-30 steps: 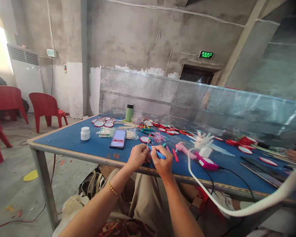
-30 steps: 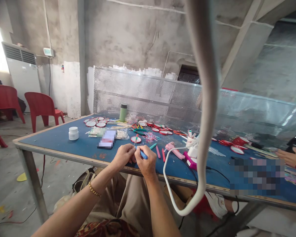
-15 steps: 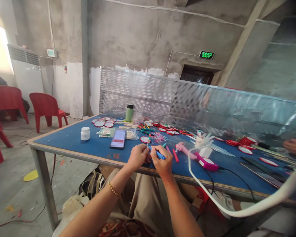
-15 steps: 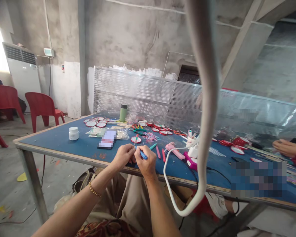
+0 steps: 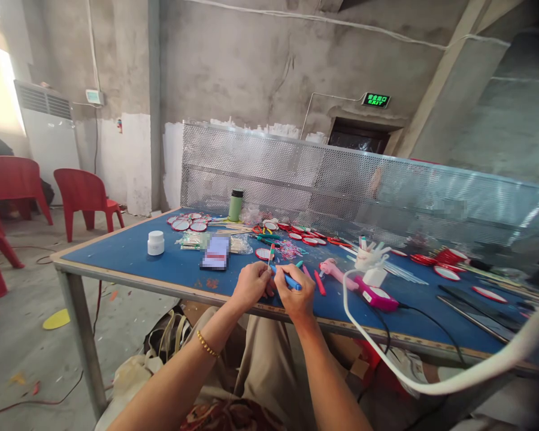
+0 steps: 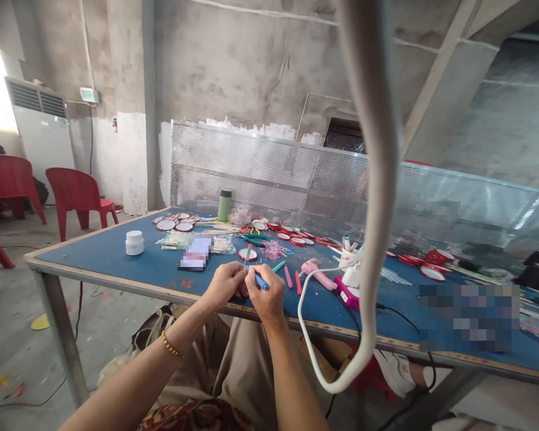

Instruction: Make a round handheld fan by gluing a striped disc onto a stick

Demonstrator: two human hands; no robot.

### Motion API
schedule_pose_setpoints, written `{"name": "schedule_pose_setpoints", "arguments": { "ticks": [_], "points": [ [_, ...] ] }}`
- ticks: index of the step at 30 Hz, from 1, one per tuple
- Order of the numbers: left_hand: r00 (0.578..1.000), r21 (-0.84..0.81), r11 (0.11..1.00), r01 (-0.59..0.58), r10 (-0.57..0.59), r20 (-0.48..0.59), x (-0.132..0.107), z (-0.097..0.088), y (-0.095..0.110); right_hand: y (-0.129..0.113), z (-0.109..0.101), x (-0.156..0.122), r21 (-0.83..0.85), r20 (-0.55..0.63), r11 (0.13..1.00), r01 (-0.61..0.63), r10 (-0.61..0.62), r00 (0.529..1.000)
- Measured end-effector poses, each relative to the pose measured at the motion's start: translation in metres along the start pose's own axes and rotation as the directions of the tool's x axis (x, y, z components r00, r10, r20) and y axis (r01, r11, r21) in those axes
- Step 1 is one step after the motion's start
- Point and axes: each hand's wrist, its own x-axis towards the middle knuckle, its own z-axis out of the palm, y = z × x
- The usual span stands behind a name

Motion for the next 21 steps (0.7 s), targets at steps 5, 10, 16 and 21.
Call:
{"name": "schedule_pose_setpoints", "arguments": {
  "ticks": [5,10,16,21],
  "points": [
    [1.0,-0.054,0.999,0.007,-0.007,0.002,0.0011,0.0004,-0.0022,0.0023,-0.0001,-0.0014,0.01,-0.068,1.0,-0.025,0.026,0.997],
    [1.0,-0.091,0.996,0.015,-0.016,-0.003,0.0008,0.0004,-0.0023,0.0021,0.0,-0.0012,0.028,-0.035,0.999,-0.035,0.036,0.999],
    [1.0,-0.077,0.997,0.015,-0.016,-0.014,-0.0002,0.0009,-0.0008,-0.0004,-0.0012,0.0006,0.033,-0.011,0.999,-0.014,0.014,1.0],
    [1.0,-0.058,0.998,0.002,-0.003,-0.014,-0.0003,0.0008,-0.0003,-0.0005,-0.0014,0.0009,0.018,0.005,1.0,-0.011,0.011,1.0]
  ]
}}
